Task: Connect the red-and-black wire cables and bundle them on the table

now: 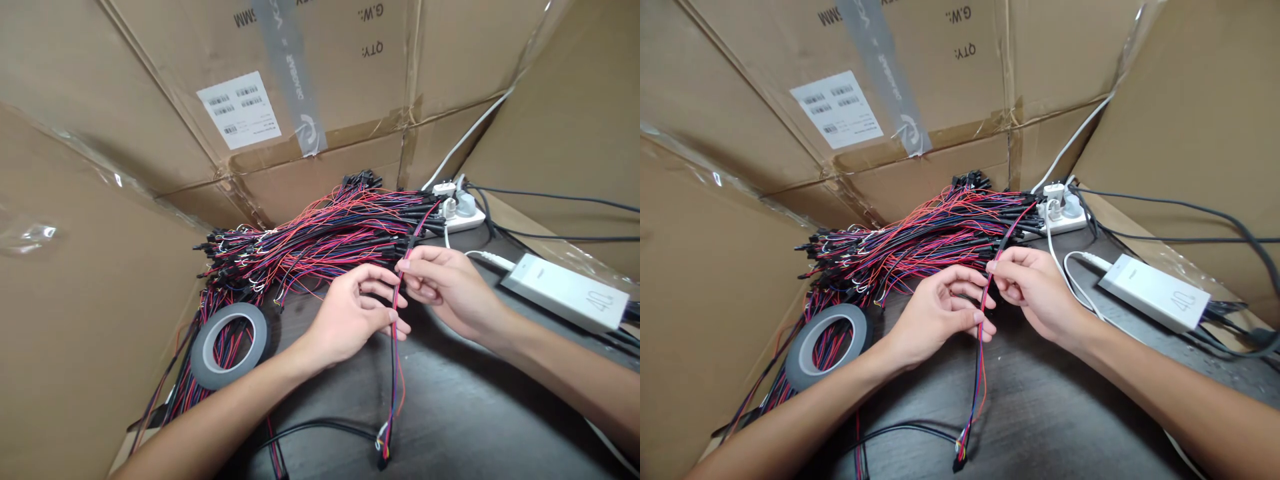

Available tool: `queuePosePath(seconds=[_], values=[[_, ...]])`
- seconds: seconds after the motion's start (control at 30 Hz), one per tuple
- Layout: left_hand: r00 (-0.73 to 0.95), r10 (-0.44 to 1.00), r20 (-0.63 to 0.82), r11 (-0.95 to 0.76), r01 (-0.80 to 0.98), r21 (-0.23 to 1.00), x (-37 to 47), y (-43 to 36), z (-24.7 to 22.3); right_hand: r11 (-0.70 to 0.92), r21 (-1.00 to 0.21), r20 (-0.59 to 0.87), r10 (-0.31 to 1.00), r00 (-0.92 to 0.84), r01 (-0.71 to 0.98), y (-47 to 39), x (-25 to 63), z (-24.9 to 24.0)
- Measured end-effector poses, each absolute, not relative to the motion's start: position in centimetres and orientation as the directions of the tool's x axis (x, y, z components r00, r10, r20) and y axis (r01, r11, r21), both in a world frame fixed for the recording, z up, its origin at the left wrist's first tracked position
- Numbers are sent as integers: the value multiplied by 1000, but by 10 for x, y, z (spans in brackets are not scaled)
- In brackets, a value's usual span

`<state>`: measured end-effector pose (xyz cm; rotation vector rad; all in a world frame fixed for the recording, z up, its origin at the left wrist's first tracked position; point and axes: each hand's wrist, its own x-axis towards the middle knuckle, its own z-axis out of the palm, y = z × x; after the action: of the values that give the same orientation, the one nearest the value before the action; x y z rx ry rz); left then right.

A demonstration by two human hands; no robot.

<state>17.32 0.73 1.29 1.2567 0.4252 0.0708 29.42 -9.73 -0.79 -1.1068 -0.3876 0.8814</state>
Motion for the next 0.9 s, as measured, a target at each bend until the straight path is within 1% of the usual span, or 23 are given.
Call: queuePosePath(seconds=[0.13,0.3,0.67,0.9], values=[[872,334,-357,369,228,901,173,7,11,190,-891,-120,778,617,-413,-97,294,-8],[866,286,-410,370,295,881,173,10,11,188,-887,-122,786,606,-422,-97,293,-8],[892,218,-396,446,270,853,173,10,8,178,-874,-129,813,568,-452,-99,295,-10],[903,221,-368,400,260,879,172,11,8,173,-876,-120,826,551,-449,-99,295,-9]])
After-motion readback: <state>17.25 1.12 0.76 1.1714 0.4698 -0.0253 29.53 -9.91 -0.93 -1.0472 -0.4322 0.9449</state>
